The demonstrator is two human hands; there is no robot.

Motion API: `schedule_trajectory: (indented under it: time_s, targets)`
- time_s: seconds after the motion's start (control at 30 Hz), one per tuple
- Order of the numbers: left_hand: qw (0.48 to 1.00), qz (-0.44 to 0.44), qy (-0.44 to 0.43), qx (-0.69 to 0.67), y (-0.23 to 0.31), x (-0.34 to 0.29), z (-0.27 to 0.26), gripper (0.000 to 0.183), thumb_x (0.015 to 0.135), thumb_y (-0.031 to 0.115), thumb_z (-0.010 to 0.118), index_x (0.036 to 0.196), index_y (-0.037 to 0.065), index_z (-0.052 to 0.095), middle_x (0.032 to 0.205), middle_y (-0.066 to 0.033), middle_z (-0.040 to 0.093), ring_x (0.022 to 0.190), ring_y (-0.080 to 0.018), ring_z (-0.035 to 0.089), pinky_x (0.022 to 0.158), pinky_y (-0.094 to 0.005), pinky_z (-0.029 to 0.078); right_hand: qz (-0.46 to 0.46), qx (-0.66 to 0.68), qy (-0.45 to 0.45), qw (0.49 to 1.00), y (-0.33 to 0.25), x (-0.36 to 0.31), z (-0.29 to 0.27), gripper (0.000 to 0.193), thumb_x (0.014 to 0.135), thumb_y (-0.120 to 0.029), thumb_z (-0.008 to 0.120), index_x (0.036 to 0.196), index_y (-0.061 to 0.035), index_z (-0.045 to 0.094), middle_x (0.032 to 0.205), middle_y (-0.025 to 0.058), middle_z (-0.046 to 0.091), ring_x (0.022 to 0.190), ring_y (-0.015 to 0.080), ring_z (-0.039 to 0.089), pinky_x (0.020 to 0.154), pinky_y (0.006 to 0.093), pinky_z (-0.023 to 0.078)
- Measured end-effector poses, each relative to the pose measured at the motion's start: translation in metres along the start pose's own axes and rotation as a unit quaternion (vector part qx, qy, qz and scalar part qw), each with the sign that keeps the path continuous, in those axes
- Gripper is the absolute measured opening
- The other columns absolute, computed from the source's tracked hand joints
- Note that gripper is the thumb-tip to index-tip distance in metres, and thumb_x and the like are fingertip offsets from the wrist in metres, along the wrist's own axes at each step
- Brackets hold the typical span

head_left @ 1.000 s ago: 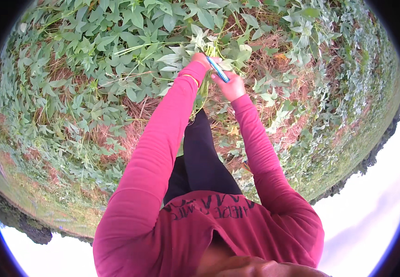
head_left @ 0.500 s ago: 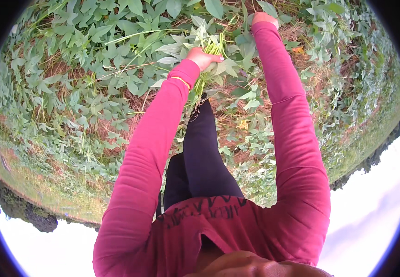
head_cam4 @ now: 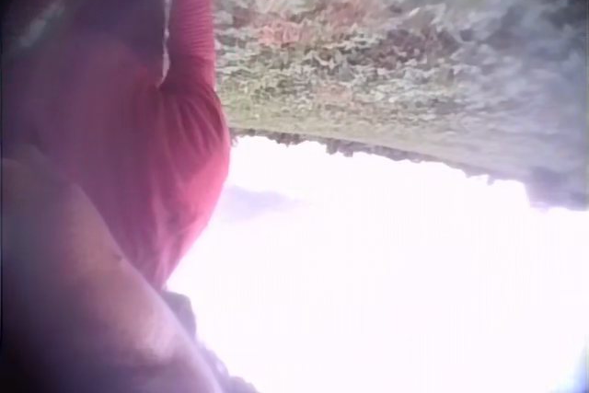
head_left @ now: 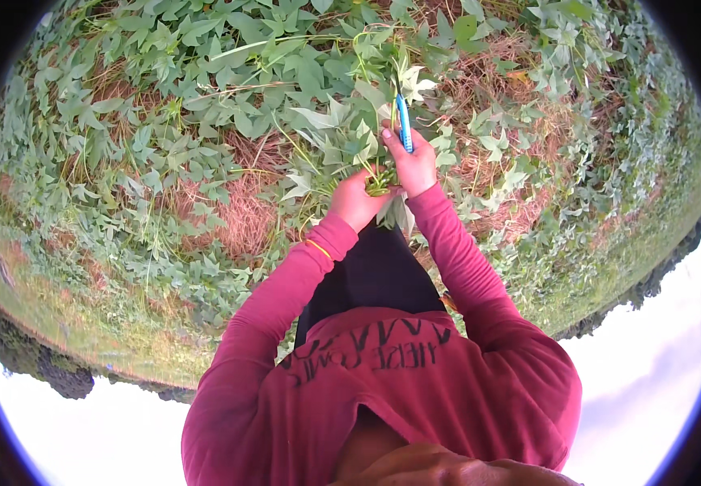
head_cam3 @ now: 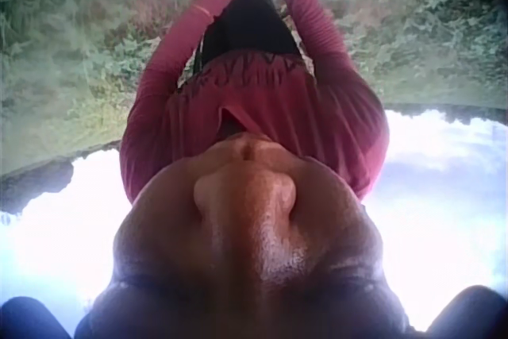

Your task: The person harvests leaves from a field by cutting the stems with a utility knife and gathering the greens into a bundle by hand.

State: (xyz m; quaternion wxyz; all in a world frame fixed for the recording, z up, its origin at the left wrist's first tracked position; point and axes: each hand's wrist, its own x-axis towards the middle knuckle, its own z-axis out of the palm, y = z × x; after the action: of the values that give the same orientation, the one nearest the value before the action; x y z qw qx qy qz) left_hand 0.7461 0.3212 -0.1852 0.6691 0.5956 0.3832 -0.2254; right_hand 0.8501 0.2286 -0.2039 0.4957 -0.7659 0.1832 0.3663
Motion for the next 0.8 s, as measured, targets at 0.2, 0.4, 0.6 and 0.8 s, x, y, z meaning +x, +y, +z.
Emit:
schedule_trajectory:
  time_s: [0.2, 0.4, 0.6, 0.8]
  targets:
    - [0.933, -0.039, 0.049, -0.354, 0.027, -0.015, -0.089, 0.030, 0.091, 0.006, 0.068, 0.120, 0.000, 0.063, 0.101, -0.0119, 0.071, 0.076, -0.0161, 0.066, 0.070, -0.0299, 0.056, -0.165, -0.105, -0.091, 0.976, -0.032, -0.055, -0.028, 0.031, 0.089, -0.009, 0.071, 0.118, -0.0003, 0.067, 0.098, 0.0106, 0.073, 0.085, 0.0184, 0.069, 0.079, 0.0293, 0.054]
    - [0.899, -0.017, 0.020, -0.436, 0.054, -0.042, -0.123, 0.038, 0.093, 0.010, 0.067, 0.129, 0.004, 0.056, 0.108, -0.0116, 0.069, 0.082, -0.0169, 0.066, 0.072, -0.0332, 0.058, -0.276, -0.187, -0.261, 0.906, -0.037, -0.095, -0.007, 0.036, 0.081, -0.003, 0.072, 0.117, -0.0017, 0.068, 0.102, 0.0185, 0.071, 0.091, 0.0318, 0.070, 0.081, 0.0366, 0.056]
    - [0.902, 0.013, 0.018, -0.431, 0.041, -0.069, -0.148, 0.037, 0.092, 0.008, 0.068, 0.127, 0.005, 0.057, 0.108, -0.0111, 0.069, 0.088, -0.0174, 0.067, 0.075, -0.0339, 0.058, -0.253, -0.173, -0.384, 0.871, -0.046, -0.100, 0.011, 0.029, 0.087, -0.011, 0.070, 0.115, -0.0044, 0.069, 0.103, 0.0158, 0.071, 0.091, 0.0298, 0.069, 0.082, 0.0365, 0.054]
    - [0.965, 0.008, 0.083, -0.247, 0.030, -0.093, -0.181, 0.032, 0.088, 0.004, 0.071, 0.119, 0.000, 0.064, 0.101, -0.0080, 0.071, 0.093, -0.0150, 0.068, 0.081, -0.0299, 0.055, -0.332, -0.060, -0.199, 0.920, -0.064, -0.061, 0.018, 0.022, 0.088, -0.010, 0.069, 0.110, -0.0071, 0.072, 0.111, 0.0117, 0.063, 0.106, 0.0257, 0.059, 0.090, 0.0318, 0.048]
